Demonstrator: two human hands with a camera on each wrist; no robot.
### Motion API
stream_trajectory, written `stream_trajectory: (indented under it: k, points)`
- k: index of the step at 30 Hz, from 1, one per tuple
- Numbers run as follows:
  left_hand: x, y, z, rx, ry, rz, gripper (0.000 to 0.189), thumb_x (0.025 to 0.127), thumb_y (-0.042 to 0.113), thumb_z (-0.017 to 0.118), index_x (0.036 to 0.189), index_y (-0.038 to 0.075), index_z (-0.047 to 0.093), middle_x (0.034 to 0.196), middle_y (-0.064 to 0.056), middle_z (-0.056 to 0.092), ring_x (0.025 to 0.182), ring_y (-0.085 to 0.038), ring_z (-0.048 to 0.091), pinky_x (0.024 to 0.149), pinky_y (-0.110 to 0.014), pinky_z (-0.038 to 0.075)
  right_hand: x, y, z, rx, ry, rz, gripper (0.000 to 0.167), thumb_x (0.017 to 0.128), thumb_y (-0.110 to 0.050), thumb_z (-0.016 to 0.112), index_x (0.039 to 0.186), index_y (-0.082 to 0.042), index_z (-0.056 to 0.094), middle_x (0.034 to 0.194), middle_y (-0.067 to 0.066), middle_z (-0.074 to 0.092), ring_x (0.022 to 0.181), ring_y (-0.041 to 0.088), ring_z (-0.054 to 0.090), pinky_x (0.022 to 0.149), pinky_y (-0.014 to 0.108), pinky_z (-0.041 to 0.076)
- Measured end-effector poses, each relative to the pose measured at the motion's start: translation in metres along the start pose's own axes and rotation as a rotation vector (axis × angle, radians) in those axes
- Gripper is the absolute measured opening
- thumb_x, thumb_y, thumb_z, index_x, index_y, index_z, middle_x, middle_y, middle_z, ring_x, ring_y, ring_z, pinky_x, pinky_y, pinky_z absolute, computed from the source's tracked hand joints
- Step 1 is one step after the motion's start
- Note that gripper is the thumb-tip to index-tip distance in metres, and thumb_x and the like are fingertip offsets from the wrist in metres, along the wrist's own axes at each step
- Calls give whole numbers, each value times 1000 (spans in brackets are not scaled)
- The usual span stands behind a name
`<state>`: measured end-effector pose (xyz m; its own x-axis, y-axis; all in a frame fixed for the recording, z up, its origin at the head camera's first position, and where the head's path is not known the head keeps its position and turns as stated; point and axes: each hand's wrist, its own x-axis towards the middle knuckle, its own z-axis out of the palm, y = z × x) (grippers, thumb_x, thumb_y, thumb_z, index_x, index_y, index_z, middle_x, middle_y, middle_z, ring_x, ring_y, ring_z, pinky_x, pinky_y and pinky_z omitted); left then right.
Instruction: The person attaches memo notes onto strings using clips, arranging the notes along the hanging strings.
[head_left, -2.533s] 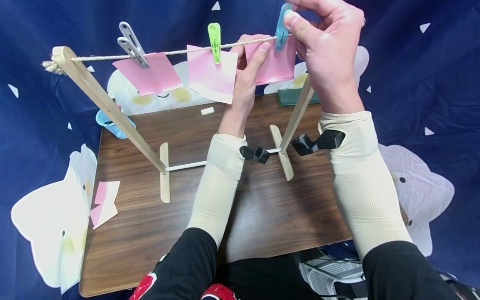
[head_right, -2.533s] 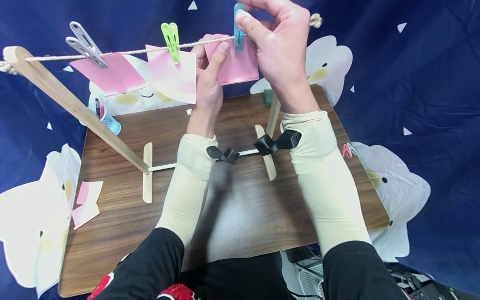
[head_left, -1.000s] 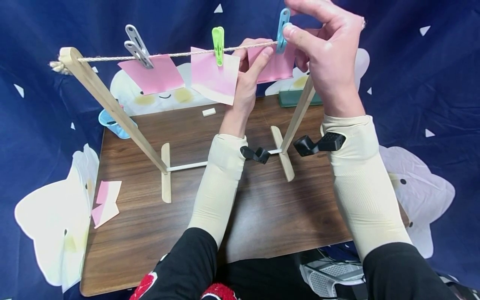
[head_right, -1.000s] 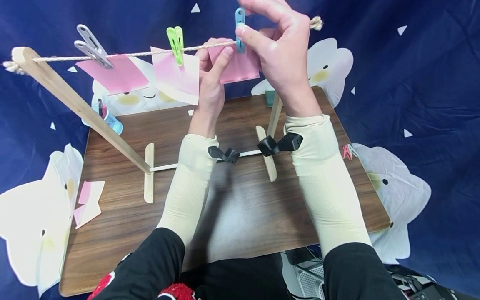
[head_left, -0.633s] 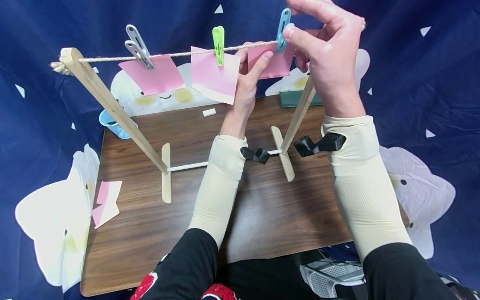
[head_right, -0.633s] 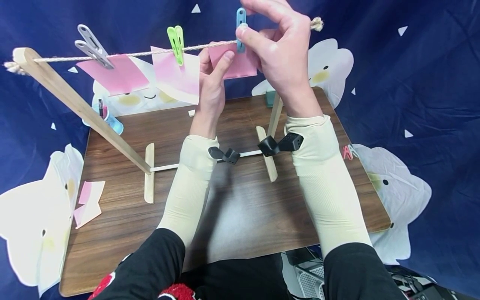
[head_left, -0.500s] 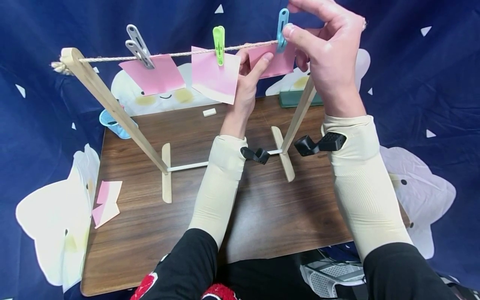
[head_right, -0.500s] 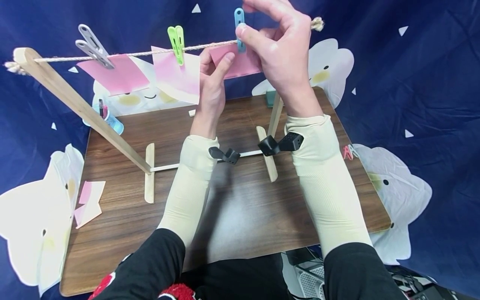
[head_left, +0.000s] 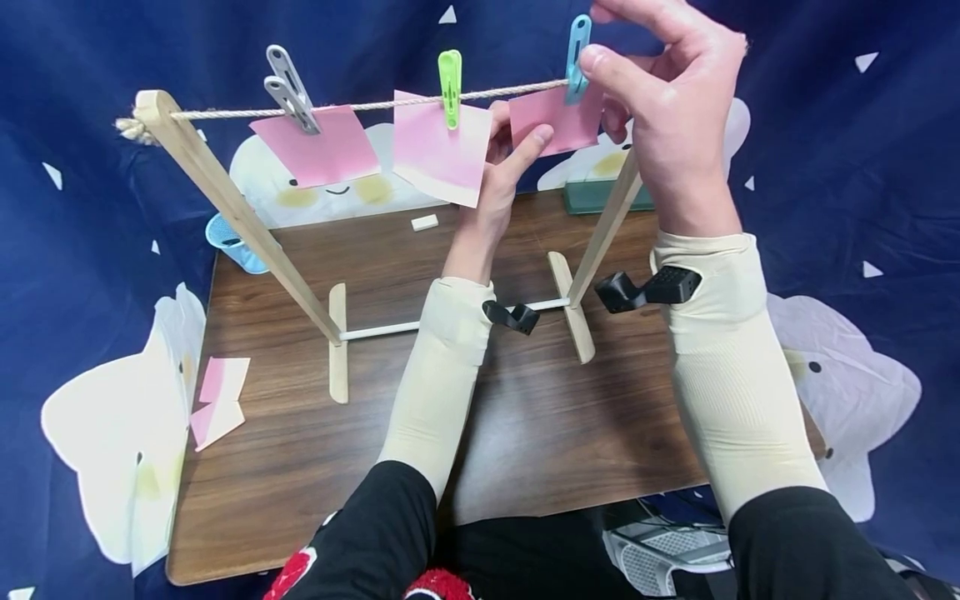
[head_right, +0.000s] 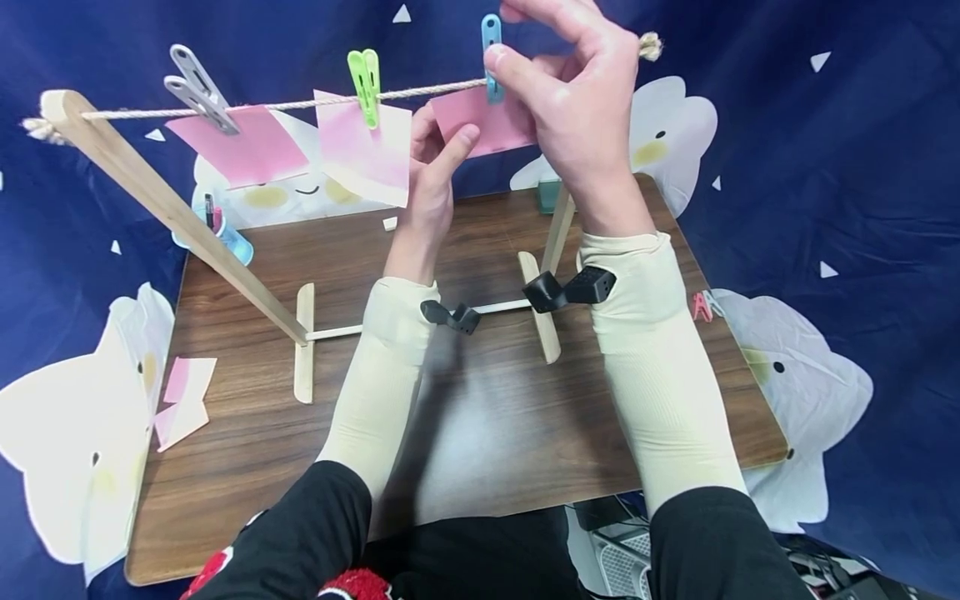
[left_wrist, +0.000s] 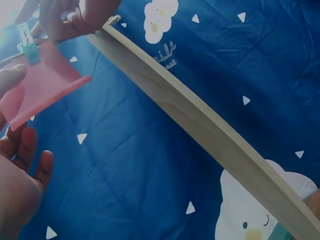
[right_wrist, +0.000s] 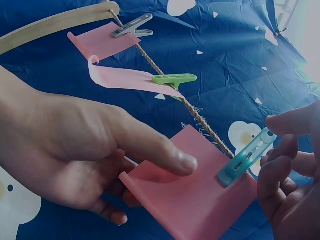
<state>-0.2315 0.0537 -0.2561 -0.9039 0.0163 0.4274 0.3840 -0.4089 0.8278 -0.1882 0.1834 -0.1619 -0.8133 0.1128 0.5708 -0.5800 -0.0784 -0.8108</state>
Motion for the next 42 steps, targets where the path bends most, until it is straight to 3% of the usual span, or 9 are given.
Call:
stream_trajectory:
  k: [6, 11, 16, 21, 29, 32, 35, 38, 42]
  points:
    - [-7, -6, -9, 47, -28, 43, 29, 85, -13, 68, 111, -22, 59, 107, -29, 62, 92, -5, 58, 84, -20, 46, -1, 1, 1, 32, 21, -12, 24, 81, 7, 72, 104, 4, 75, 86, 13, 72, 40, 17, 48, 42, 22, 35]
    - [-12, -7, -15, 73, -50, 59, 30, 84, -14, 68, 112, -23, 60, 106, -32, 62, 86, -4, 56, 81, -21, 45, -2, 0, 0, -38, 42, -63, 20, 84, 4, 70, 102, 1, 77, 91, 14, 73, 39, 14, 48, 42, 22, 37]
    - [-16, -1, -21, 100, -29, 59, 29, 84, -14, 68, 111, -23, 61, 94, -22, 66, 81, -4, 56, 79, -20, 44, -3, -2, 0, 10, 88, -39, 18, 83, 4, 72, 101, 4, 76, 86, 14, 71, 37, 15, 42, 42, 22, 37]
    - [-18, 0, -29, 44, 4, 34, 28, 82, -17, 68, 108, -25, 59, 90, -2, 68, 82, -6, 57, 80, -21, 46, -3, -4, -1, 103, 147, -19, 17, 83, 5, 72, 99, 10, 74, 75, 15, 66, 34, 17, 39, 39, 22, 33]
    - [-26, -4, -44, -75, 81, -13, 44, 78, -22, 69, 119, -15, 54, 95, -14, 74, 86, -13, 65, 79, -24, 52, -4, -6, -8, 160, 218, -26, 19, 79, 8, 72, 96, 16, 71, 83, 20, 68, 32, 16, 38, 37, 21, 30]
    - [-33, -4, -52, -13, 81, 17, 40, 79, -22, 69, 116, -20, 55, 98, -20, 74, 91, -9, 66, 80, -24, 51, -7, -6, -10, 154, 229, -36, 18, 79, 9, 71, 96, 17, 70, 83, 20, 67, 33, 15, 36, 37, 20, 29]
    - [-40, -3, -61, 64, 89, 26, 33, 80, -20, 70, 111, -22, 59, 94, -9, 74, 92, -4, 64, 84, -22, 49, -12, -5, -11, 151, 225, -34, 21, 80, 9, 71, 99, 17, 69, 85, 19, 67, 34, 14, 36, 37, 19, 29]
    - [-47, -1, -71, 112, 95, -3, 26, 80, -19, 71, 103, -21, 60, 85, 10, 66, 83, -5, 58, 82, -20, 47, -18, -4, -12, 166, 238, -21, 25, 78, 9, 72, 102, 18, 69, 89, 19, 68, 34, 13, 37, 37, 19, 30]
    - [-58, 0, -86, 161, 67, 26, 20, 81, -16, 71, 97, -20, 60, 80, 11, 60, 79, -9, 54, 76, -22, 44, -27, -6, -13, 166, 265, -33, 30, 75, 9, 73, 103, 19, 69, 90, 19, 66, 34, 12, 40, 37, 18, 31]
